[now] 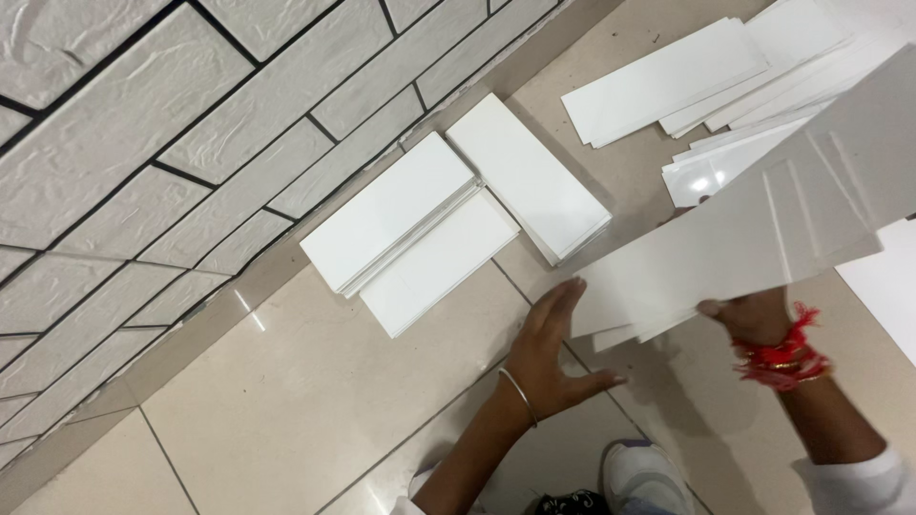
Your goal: The person picks up white foam boards from the floor and stacks them into piles against a wall.
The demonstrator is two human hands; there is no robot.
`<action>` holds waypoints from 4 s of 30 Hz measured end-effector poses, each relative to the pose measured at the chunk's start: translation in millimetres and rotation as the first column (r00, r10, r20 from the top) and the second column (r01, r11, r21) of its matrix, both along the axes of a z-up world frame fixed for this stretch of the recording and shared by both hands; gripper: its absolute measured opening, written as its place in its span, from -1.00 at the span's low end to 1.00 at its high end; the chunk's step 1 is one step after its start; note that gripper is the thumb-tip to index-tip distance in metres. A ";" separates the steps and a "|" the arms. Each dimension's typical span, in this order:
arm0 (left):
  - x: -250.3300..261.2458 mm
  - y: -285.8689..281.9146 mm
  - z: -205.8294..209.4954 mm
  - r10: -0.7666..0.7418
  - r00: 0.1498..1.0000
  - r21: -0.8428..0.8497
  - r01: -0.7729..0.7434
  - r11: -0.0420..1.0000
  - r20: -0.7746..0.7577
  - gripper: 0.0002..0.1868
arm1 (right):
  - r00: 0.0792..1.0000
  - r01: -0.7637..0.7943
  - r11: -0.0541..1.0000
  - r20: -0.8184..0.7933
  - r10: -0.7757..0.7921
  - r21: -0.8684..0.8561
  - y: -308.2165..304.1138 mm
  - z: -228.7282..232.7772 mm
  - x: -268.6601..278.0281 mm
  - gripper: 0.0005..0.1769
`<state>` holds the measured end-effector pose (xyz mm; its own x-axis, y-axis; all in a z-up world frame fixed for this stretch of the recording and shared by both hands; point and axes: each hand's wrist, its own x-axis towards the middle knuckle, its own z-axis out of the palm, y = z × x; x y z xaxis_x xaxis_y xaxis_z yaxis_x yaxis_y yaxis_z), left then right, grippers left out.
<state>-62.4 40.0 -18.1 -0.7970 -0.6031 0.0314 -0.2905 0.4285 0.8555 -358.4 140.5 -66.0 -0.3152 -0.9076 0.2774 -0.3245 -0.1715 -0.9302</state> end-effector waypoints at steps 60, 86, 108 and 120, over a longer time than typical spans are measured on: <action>127.5 -56.9 -103.1 0.241 0.588 -0.236 -0.087 0.968 0.772 0.05 | 0.517 -0.286 0.824 -0.645 0.562 0.489 -124.5 -118.8 156.3 -0.38; 131.0 -42.5 -118.7 0.332 0.689 -0.339 -0.133 0.931 0.645 -0.04 | 0.563 -0.213 0.844 -0.644 0.517 0.492 -107.9 -101.3 185.0 -0.46; 138.2 -17.6 -68.8 0.332 0.800 -0.235 -0.244 0.941 0.499 -0.35 | 0.612 -0.266 0.789 -0.536 0.582 0.554 -55.4 -62.3 139.6 -0.49; 141.0 -47.7 -75.6 0.158 0.940 -0.123 -0.126 0.984 0.303 -0.52 | 0.332 0.197 0.627 -0.653 0.680 0.753 -13.4 69.4 64.0 -0.46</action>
<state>78.6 -7.7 -93.7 -0.6831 -0.7173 -0.1376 -0.5988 0.4421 0.6678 -294.4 127.2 3.4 -0.0275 -0.8889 -0.4572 -0.9996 0.0240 0.0135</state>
